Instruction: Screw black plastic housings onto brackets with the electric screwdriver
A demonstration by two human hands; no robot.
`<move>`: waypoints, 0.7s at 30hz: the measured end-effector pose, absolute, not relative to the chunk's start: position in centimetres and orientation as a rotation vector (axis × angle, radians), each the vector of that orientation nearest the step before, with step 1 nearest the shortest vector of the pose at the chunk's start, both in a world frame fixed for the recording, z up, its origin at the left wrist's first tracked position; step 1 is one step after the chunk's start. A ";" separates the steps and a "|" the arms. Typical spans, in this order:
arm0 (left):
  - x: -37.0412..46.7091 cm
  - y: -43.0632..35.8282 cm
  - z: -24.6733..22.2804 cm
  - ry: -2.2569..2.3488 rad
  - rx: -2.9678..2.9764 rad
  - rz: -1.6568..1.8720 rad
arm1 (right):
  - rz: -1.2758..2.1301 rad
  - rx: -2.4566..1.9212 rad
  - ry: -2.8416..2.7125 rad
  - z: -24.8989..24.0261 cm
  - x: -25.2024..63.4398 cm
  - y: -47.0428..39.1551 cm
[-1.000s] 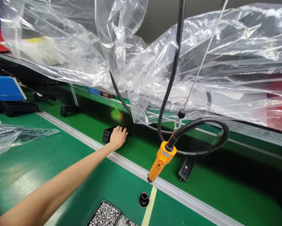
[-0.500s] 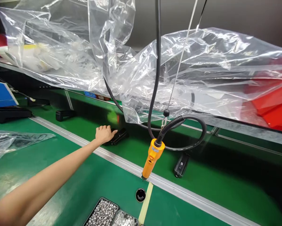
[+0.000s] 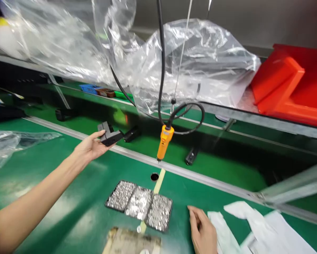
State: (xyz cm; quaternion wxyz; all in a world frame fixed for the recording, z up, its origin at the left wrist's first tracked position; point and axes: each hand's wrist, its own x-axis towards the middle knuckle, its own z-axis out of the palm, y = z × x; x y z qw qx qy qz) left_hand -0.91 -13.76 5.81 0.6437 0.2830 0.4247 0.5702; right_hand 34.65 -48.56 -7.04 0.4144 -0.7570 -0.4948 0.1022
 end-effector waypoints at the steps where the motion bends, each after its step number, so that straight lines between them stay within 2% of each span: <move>1: -0.6 -16.1 5.7 0.891 0.603 1.285 | 0.242 -1.882 -1.254 -6.9 34.6 -48.7; 6: 1.3 -27.0 4.6 0.650 0.475 1.146 | 0.214 -1.908 -1.300 -6.2 34.3 -49.3; 9: 2.4 -30.8 3.1 0.580 0.420 1.000 | 0.168 -1.881 -1.387 -5.1 33.1 -49.5; 14: 3.4 -32.4 0.4 0.558 0.303 0.947 | 0.144 -1.799 -1.671 -2.8 29.7 -48.2; 21: 3.3 -32.6 -0.8 0.494 0.486 0.902 | 0.077 -1.905 -1.901 -1.8 27.4 -45.1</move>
